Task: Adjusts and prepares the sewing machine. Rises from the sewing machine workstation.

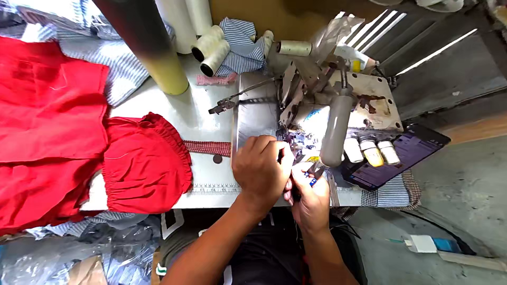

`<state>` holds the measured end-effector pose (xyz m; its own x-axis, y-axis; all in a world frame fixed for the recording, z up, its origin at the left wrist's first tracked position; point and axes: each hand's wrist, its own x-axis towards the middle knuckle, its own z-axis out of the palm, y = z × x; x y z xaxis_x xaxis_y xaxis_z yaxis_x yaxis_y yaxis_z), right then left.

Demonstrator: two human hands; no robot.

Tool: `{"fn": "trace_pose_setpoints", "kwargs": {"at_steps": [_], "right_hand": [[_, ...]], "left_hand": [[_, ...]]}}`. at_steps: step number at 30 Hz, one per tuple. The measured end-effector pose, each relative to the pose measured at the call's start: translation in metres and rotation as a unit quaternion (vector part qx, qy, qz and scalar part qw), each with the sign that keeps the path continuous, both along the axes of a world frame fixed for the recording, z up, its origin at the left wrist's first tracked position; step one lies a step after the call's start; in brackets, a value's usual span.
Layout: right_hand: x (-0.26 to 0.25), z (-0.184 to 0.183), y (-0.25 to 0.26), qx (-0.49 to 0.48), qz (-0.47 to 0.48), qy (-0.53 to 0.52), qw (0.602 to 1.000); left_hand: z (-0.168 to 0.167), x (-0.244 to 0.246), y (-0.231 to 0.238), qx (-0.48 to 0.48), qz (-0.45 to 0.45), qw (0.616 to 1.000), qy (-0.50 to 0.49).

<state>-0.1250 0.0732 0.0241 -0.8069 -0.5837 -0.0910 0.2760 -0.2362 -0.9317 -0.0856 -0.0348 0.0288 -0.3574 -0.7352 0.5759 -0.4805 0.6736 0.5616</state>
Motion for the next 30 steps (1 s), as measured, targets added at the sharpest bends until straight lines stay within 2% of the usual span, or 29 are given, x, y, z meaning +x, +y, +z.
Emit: {"fn": "trace_pose_setpoints", "kwargs": {"at_steps": [30], "right_hand": [[0.0013,-0.0017,0.0006,-0.010,-0.001,0.014,1.000]], "left_hand": [[0.0011,-0.0003,0.0017,0.023,0.002,1.000,-0.002]]}}
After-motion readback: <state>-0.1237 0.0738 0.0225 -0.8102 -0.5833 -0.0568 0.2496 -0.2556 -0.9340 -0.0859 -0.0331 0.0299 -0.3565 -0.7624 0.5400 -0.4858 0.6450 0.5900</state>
